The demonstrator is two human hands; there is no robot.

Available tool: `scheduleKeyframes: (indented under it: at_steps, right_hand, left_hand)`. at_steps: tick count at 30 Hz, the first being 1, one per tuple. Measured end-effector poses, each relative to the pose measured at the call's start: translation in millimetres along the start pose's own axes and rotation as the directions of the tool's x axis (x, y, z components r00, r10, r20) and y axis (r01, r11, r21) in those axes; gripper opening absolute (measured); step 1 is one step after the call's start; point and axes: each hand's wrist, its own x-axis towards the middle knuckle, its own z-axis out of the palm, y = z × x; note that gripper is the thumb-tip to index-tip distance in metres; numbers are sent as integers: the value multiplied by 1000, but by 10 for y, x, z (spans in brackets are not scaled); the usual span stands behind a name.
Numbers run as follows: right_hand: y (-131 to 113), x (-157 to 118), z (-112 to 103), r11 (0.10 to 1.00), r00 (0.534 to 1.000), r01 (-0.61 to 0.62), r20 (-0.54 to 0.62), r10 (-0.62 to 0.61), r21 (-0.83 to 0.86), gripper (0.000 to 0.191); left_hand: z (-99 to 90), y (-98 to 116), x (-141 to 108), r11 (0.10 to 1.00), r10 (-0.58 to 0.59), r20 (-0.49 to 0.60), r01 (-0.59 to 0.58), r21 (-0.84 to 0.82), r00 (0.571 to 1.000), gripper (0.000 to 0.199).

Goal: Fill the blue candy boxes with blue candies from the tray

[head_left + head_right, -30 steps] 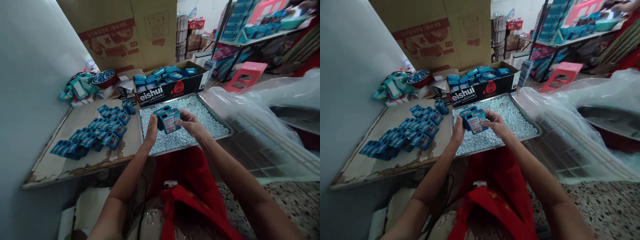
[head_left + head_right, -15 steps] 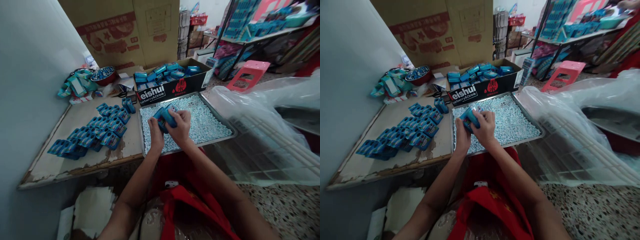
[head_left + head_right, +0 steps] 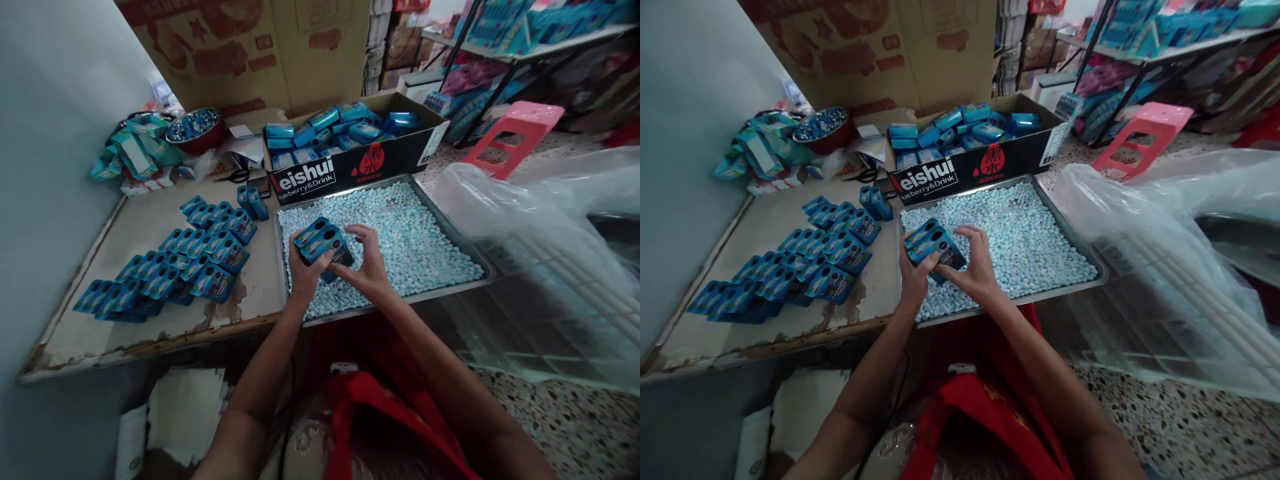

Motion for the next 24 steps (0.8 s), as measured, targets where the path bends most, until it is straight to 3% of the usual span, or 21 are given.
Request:
scheduleKeyframes:
  at_steps: [2, 5, 10, 13, 16, 19, 21, 24]
  right_hand:
    - [59, 56, -67, 969, 971, -175, 193, 141, 173, 84]
    - [126, 105, -68, 847, 883, -396, 398, 247, 353, 92]
    - [184, -40, 165, 676, 831, -541, 439, 341, 500, 101]
    - [177, -89, 191, 681, 827, -539, 464, 316, 496, 98]
    - [231, 196, -12, 853, 827, -385, 542, 149, 353, 92]
    - [464, 853, -243, 999, 833, -42, 554, 15, 35, 52]
    - [706, 1340, -248, 974, 852, 116, 524, 4, -196, 30]
    - [1071, 1825, 13, 862, 782, 331, 623, -24, -383, 28]
  left_hand:
    - [-99, 38, -14, 998, -19, 101, 12, 68, 995, 71]
    - [-229, 71, -45, 992, -78, 164, 61, 108, 983, 74]
    - [-447, 115, -78, 967, -193, 200, 152, 203, 961, 106]
    - [-554, 189, 1, 923, -297, 194, 229, 309, 935, 96]
    - [-637, 314, 213, 896, -280, 216, 174, 408, 935, 86]
    - [-726, 503, 485, 830, -119, 209, -18, 558, 971, 84]
    - [-782, 645, 626, 750, -41, 235, -126, 650, 971, 85]
    - [-834, 791, 717, 623, -5, 297, -229, 748, 955, 81]
